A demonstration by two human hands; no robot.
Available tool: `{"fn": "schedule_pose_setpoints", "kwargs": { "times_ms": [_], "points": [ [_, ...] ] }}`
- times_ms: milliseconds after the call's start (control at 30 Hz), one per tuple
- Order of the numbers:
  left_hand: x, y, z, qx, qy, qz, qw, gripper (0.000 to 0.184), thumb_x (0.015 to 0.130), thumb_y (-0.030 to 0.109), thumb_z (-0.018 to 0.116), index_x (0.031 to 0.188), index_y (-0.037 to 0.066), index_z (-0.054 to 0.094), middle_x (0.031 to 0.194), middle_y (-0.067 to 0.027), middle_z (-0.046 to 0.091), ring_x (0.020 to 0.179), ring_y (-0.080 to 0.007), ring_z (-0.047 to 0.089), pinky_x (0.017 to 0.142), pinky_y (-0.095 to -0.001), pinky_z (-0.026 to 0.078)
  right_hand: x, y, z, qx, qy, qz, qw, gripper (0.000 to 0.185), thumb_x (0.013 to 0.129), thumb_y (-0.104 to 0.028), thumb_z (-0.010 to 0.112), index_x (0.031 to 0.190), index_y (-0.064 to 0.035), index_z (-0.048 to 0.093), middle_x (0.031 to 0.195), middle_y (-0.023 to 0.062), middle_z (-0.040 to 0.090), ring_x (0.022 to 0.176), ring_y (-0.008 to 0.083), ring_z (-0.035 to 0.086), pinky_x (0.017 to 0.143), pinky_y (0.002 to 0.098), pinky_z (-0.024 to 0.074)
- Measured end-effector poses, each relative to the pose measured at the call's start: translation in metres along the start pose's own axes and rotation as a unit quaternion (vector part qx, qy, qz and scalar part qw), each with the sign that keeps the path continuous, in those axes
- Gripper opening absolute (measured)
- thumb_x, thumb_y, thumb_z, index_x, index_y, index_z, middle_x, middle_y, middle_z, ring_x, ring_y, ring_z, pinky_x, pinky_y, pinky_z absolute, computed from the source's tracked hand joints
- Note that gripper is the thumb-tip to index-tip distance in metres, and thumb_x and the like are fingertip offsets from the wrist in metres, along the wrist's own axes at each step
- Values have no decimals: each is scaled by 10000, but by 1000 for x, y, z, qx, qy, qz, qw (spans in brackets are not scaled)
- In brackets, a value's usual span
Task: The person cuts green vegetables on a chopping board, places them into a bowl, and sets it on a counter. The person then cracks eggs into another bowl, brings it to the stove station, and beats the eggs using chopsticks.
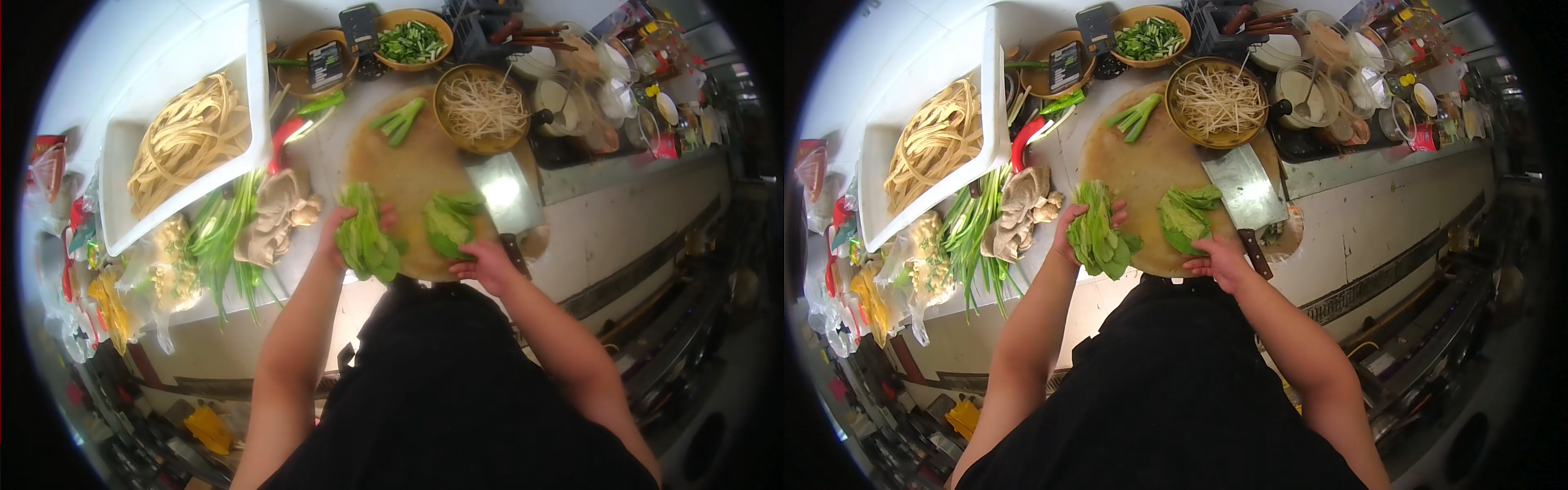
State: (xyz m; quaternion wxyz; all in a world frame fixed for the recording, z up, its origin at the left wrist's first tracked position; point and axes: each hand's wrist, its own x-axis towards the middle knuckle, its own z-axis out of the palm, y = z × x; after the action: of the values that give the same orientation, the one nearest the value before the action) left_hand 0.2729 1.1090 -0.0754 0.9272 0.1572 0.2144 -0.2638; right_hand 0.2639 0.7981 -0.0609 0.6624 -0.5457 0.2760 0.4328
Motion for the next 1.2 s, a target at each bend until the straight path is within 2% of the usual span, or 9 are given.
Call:
{"fn": "schedule_pose_setpoints", "kwargs": {
  "times_ms": [133, 233, 300, 333, 400, 600, 767, 967, 1200],
  "points": [
    [-1, -12, -14, 5, 3, -32, 999, 592, 829, 236, 519, 1369, 21, 403, 1384, -223, 457, 1229, -367, 497, 969, -494, 474, -3, 3, 11, -84, 59, -68, 992, 431, 948, -390, 486, 1162, -17, 514, 894, 152, 664, 691, 238, 672, 581, 324, 524],
    [-4, -20, -12, 12, 8, -52, 999, 595, 818, 250, 517, 1354, 8, 424, 1367, -205, 480, 1257, -364, 465, 976, -533, 457, -12, -9, 3, -7, -29, 151, 988, 343, 920, -354, 560, 1015, -25, 576, 759, 146, 655, 646, 218, 668, 547, 326, 515],
    [-6, -25, -11, 5, 4, -61, 998, 601, 811, 251, 520, 1353, 6, 427, 1366, -202, 480, 1260, -369, 461, 977, -536, 455, -19, -9, 6, -370, 112, 76, 919, 334, 896, -361, 606, 882, -27, 610, 678, 121, 638, 667, 204, 668, 555, 332, 501],
    [-6, -28, -10, -25, -17, -67, 997, 625, 795, 250, 523, 1366, 17, 418, 1373, -222, 467, 1264, -388, 459, 1009, -526, 425, -25, -6, 8, -370, 111, 76, 919, 334, 896, -361, 606, 882, -27, 610, 678, 121, 638, 667, 204, 668, 555, 332, 501],
    [-7, -32, 2, -54, -37, -72, 995, 650, 779, 250, 525, 1379, 28, 410, 1380, -242, 453, 1268, -406, 456, 1041, -515, 395, -37, -3, 14, -552, 247, -183, 776, 359, 872, -374, 644, 848, -17, 626, 677, 82, 633, 655, 192, 649, 565, 326, 486],
    [5, -49, 37, -53, -101, -19, 993, 701, 745, 303, 532, 1383, 40, 406, 1423, -242, 396, 1314, -413, 391, 1110, -542, 290, -39, -35, 66, -286, 5, -258, 923, 335, 794, -307, 741, 913, -15, 629, 773, 78, 637, 709, 176, 615, 669, 311, 494],
    [20, -46, 44, -33, -66, -46, 996, 628, 786, 265, 531, 1371, 64, 424, 1402, -232, 425, 1271, -364, 455, 1089, -506, 347, -26, -32, 81, -329, 54, -336, 881, 242, 828, -209, 684, 929, 5, 630, 840, 75, 658, 768, 128, 613, 727, 266, 488],
    [22, -44, 17, 62, 45, -137, 988, 529, 838, 198, 517, 1315, -22, 455, 1256, -186, 559, 1152, -330, 561, 1008, -458, 446, -4, -27, 52, -184, 73, -260, 945, 145, 853, -122, 607, 916, 4, 645, 812, 57, 657, 749, 108, 602, 710, 254, 483],
    [29, -43, 21, -62, -83, -133, 986, 660, 786, 166, 505, 1401, 0, 332, 1397, -235, 444, 1241, -411, 482, 1068, -562, 358, 16, -42, 3, -269, 206, -284, 897, 259, 833, -124, 608, 1052, 12, 625, 853, 95, 650, 760, 174, 614, 711, 304, 493]
  ]
}}
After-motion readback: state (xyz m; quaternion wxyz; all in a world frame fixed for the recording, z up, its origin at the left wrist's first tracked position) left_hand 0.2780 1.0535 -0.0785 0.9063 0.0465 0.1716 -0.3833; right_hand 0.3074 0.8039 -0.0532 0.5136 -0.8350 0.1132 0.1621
